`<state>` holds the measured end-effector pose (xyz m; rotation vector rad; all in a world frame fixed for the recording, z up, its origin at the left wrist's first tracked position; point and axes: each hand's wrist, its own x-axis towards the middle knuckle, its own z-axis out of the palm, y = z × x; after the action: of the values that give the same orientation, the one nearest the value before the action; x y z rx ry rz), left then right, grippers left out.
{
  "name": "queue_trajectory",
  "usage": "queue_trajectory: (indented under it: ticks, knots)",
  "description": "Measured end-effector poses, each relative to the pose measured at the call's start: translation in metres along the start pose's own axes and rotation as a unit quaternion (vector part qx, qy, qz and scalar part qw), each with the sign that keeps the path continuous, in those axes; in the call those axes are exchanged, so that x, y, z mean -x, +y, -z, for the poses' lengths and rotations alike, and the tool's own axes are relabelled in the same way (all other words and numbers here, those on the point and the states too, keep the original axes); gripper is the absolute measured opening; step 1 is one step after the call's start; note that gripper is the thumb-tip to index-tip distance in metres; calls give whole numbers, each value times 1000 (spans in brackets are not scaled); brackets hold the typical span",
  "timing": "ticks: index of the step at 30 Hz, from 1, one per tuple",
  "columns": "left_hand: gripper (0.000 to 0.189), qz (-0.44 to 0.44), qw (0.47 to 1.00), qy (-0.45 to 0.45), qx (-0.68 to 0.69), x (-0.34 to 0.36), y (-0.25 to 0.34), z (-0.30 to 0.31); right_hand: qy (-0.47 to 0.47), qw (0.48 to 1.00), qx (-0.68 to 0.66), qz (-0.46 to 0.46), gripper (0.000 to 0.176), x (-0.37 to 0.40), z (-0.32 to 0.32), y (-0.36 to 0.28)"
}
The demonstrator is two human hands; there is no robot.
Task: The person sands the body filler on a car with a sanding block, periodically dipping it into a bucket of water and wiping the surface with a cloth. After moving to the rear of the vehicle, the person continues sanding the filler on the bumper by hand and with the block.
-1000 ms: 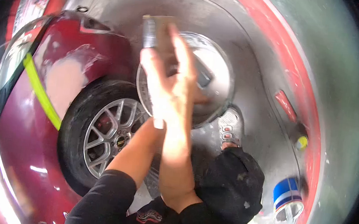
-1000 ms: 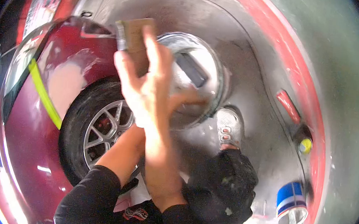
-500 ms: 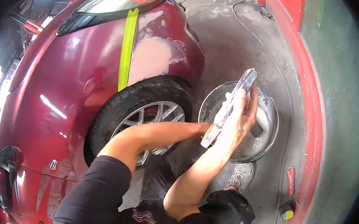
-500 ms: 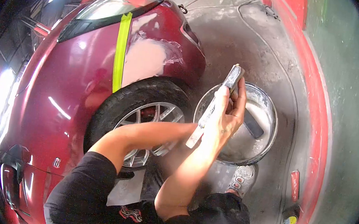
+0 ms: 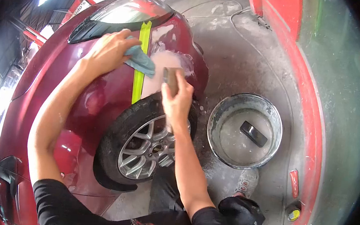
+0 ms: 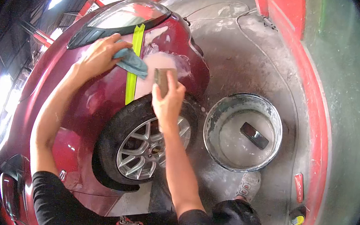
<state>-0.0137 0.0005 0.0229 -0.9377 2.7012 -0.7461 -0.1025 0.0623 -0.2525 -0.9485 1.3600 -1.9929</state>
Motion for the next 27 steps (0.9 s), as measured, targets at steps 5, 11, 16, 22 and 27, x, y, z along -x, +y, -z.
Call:
queue_trajectory:
  ticks: [5,11,16,22,27]
  knots:
    - [38,-73,989,92,-90,15,-11,-17,1,992,110,59,70,11,-33,-8]
    - [39,31,969,173,-172,-3,-33,-21,-19,990,114,75,72,30,-26,-7]
    - [47,-32,972,186,-142,-8,-31,-26,-5,987,153,43,61,-39,-29,-19]
    - [45,-26,976,155,-151,-11,-23,-26,-23,983,148,106,66,3,-33,-20]
    - [28,-31,972,184,-141,-7,-18,-28,3,986,150,70,62,-35,-39,-19]
